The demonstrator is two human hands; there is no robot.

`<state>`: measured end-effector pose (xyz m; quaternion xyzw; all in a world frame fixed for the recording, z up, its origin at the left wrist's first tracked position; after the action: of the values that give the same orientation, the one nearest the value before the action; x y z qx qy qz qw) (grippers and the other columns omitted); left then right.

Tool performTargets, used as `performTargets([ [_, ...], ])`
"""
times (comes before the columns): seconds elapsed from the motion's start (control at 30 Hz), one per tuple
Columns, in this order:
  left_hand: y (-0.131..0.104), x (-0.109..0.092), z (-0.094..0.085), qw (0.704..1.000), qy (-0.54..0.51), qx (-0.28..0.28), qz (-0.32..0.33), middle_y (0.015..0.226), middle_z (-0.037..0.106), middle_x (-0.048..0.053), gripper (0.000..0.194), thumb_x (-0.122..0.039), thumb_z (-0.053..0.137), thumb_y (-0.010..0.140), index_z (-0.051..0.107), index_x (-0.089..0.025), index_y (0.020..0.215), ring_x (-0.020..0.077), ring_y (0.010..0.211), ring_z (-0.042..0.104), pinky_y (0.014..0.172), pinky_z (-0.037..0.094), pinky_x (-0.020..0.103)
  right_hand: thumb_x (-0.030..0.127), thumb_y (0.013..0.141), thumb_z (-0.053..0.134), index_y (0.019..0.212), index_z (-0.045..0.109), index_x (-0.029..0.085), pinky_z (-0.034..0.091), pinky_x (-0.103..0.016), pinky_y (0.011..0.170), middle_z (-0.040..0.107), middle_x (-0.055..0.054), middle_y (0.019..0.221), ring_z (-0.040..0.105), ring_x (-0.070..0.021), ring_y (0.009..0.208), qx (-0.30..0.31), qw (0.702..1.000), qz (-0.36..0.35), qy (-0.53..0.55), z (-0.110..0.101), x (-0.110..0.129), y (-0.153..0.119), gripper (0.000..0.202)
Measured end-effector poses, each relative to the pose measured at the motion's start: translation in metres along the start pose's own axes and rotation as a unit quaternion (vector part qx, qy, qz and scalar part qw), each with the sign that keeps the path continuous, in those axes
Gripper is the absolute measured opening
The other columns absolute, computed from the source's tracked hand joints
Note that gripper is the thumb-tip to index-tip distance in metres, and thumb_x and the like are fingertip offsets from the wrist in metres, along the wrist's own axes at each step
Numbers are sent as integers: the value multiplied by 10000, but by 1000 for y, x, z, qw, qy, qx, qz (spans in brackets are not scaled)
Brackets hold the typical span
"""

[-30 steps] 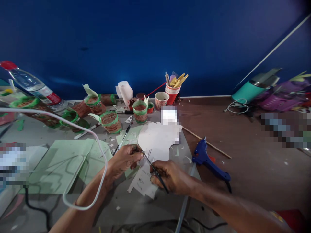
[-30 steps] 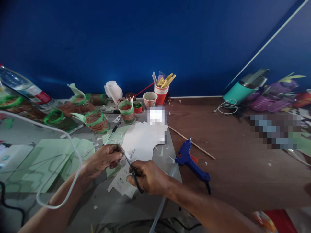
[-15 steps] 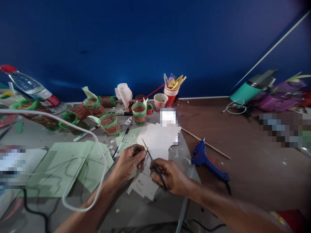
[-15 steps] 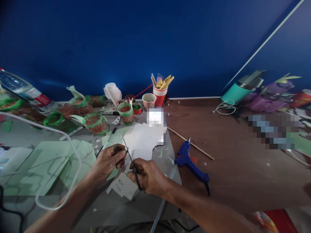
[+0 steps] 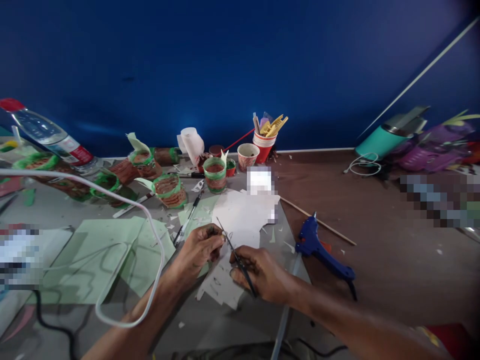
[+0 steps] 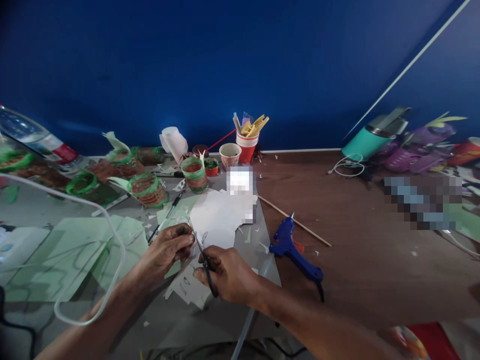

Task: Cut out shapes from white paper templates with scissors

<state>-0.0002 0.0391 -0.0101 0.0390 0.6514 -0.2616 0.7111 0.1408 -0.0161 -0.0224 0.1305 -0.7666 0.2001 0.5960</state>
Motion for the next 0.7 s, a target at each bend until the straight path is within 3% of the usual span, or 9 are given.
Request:
performTargets([
  [0.47, -1, -2, -2, 1000, 12, -15, -21, 506, 386, -58, 115, -212, 579, 680, 493, -163, 620, 65, 446, 358, 440, 287, 206, 296, 812, 532, 782, 512, 181, 255, -194, 453, 366, 56, 550, 335, -85, 500, -7, 1000, -18, -23, -1, 6, -1, 121],
  [0.7, -2, -1, 2, 998, -54, 8, -8, 509, 385, -70, 141, -244, 608, 715, 515, -156, 656, 52, 421, 362, 436, 299, 204, 417, 795, 579, 810, 501, 166, 256, -197, 447, 359, 65, 552, 310, -70, 481, 0, 994, 12, 109, 3, 7, 0, 263],
])
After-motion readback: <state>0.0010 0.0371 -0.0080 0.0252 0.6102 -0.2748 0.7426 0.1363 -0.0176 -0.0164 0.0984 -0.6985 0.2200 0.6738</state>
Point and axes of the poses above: each hand's wrist, its own y-axis towards the middle knuckle, its own z-axis out of the palm, x = y × z, the point moved 4 cm from there along y, towards the middle knuckle
